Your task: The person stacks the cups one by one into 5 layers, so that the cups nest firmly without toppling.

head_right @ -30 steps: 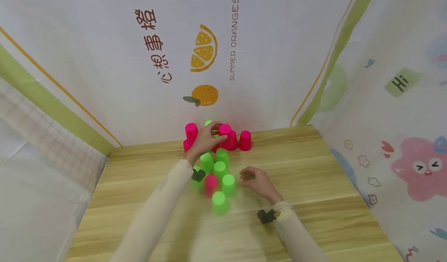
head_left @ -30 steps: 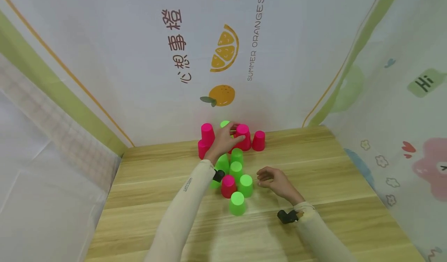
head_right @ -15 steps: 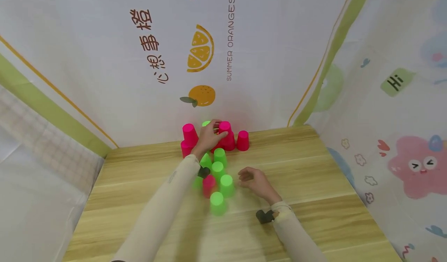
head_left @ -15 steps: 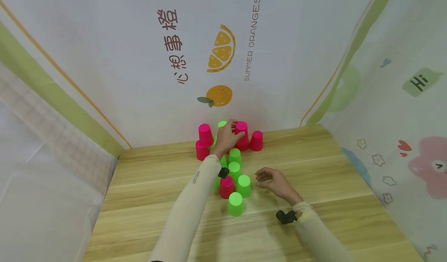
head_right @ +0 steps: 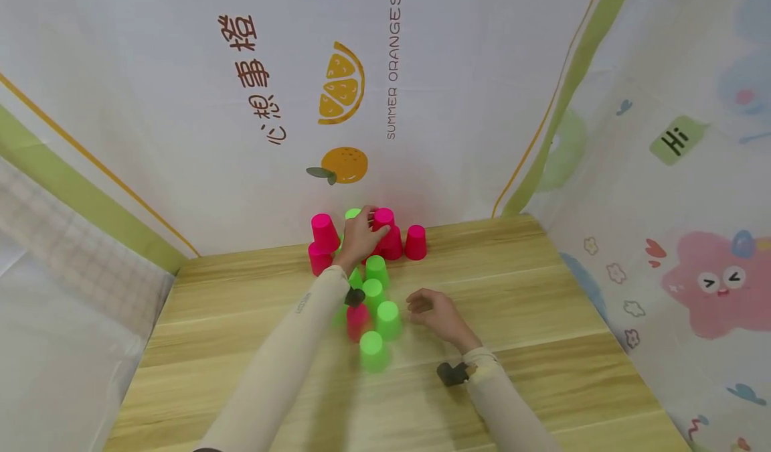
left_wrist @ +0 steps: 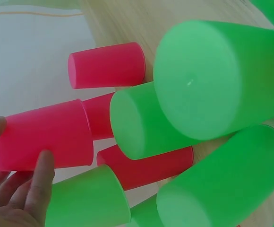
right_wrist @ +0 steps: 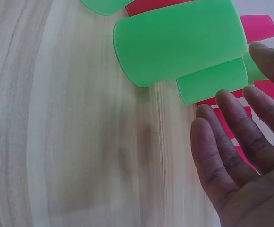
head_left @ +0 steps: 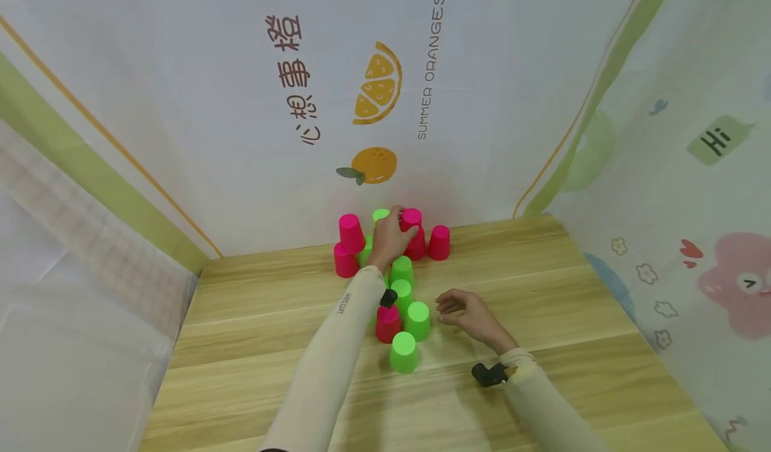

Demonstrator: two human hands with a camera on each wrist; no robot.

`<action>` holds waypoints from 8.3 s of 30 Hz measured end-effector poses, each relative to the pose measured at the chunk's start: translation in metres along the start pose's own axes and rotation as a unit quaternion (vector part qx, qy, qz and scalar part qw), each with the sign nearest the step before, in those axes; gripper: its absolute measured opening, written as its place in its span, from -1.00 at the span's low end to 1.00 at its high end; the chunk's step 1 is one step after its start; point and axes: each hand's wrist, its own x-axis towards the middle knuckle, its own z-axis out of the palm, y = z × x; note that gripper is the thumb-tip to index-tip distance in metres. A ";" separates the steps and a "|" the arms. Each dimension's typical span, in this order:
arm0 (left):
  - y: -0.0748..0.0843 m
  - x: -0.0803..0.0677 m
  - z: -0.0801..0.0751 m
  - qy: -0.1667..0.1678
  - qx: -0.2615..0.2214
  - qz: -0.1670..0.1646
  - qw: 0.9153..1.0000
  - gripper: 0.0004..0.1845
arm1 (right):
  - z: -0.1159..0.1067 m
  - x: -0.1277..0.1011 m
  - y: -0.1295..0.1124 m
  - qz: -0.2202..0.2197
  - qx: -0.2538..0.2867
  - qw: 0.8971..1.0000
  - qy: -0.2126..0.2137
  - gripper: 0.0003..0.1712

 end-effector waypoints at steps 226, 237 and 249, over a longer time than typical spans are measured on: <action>-0.046 -0.133 -0.103 -0.034 -0.079 0.109 0.990 -0.44 | -0.047 0.072 -0.060 -0.062 -0.030 0.990 0.119 -0.45; -0.035 -0.092 -0.123 -0.008 -0.087 0.108 0.990 -0.42 | -0.008 0.055 -0.055 -0.082 -0.035 0.994 0.063 -0.50; -0.025 -0.051 -0.122 0.041 -0.098 0.098 0.989 -0.44 | 0.021 0.053 -0.044 -0.083 -0.032 0.996 0.030 -0.46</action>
